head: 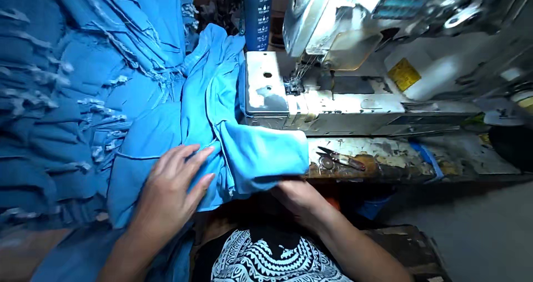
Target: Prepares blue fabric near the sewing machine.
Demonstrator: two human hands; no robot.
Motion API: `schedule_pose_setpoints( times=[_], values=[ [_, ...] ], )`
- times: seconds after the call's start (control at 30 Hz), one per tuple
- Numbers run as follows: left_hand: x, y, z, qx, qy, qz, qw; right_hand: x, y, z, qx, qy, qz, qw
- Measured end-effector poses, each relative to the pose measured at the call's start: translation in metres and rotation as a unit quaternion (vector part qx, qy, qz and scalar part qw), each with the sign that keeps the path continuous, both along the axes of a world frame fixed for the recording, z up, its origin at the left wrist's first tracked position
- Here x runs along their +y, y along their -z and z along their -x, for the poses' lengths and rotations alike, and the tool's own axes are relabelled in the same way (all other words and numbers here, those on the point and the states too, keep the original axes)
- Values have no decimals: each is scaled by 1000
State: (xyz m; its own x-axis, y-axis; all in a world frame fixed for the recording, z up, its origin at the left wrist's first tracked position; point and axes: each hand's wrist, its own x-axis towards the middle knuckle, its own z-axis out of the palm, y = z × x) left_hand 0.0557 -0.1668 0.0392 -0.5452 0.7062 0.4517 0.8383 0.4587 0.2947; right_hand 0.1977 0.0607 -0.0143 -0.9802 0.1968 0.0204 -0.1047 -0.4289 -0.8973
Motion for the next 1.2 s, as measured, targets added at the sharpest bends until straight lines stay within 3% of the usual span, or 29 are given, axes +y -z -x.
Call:
schedule_pose_setpoints(
  times=[0.07, 0.13, 0.27, 0.33, 0.47, 0.6, 0.7, 0.77, 0.8, 0.87, 0.9, 0.93, 1.0, 1.1, 1.2],
  values=[
    [17, 20, 20, -33, -23, 82, 996, 21, -8, -33, -5, -26, -282, 959],
    [21, 32, 50, -32, -44, 129, 990, 36, -12, -52, -25, -28, -456, 889],
    [15, 42, 86, -15, -21, 93, 995, 52, -14, -52, -59, 153, -474, 865],
    [15, 37, 80, -10, -32, 78, 996, 50, -14, -33, -34, 233, -517, 823],
    [14, 37, 45, 17, -64, -3, 998, 19, -16, 18, -19, 214, -645, 733],
    [14, 44, 20, 21, -49, -58, 997, -34, -17, 43, 126, 279, -713, 631],
    [14, 56, 25, 29, -43, -35, 998, -53, -4, 51, 90, 213, -774, 589],
    [14, 59, 36, 27, -37, -19, 999, -49, -1, 52, 104, 190, -747, 628],
    [14, 57, 41, 25, -34, -15, 999, -42, -7, 46, 120, 156, -699, 688],
    [14, 53, 43, 9, -29, -11, 999, -24, -27, 24, 127, 47, -491, 861],
    [16, 50, 41, 8, -30, -16, 999, -14, -36, 13, 126, 20, -393, 910],
    [20, 46, 35, 12, -28, -37, 999, -5, -43, 5, 126, 28, -347, 929],
    [32, 36, 18, 31, 15, -85, 996, 2, -45, -1, 119, 82, -350, 926],
    [44, 28, 6, 60, 118, -7, 991, -2, -28, 4, 112, 136, -426, 888],
    [36, 39, 27, 39, 133, 19, 990, 2, -7, 4, 86, 130, -517, 841]
  ],
)
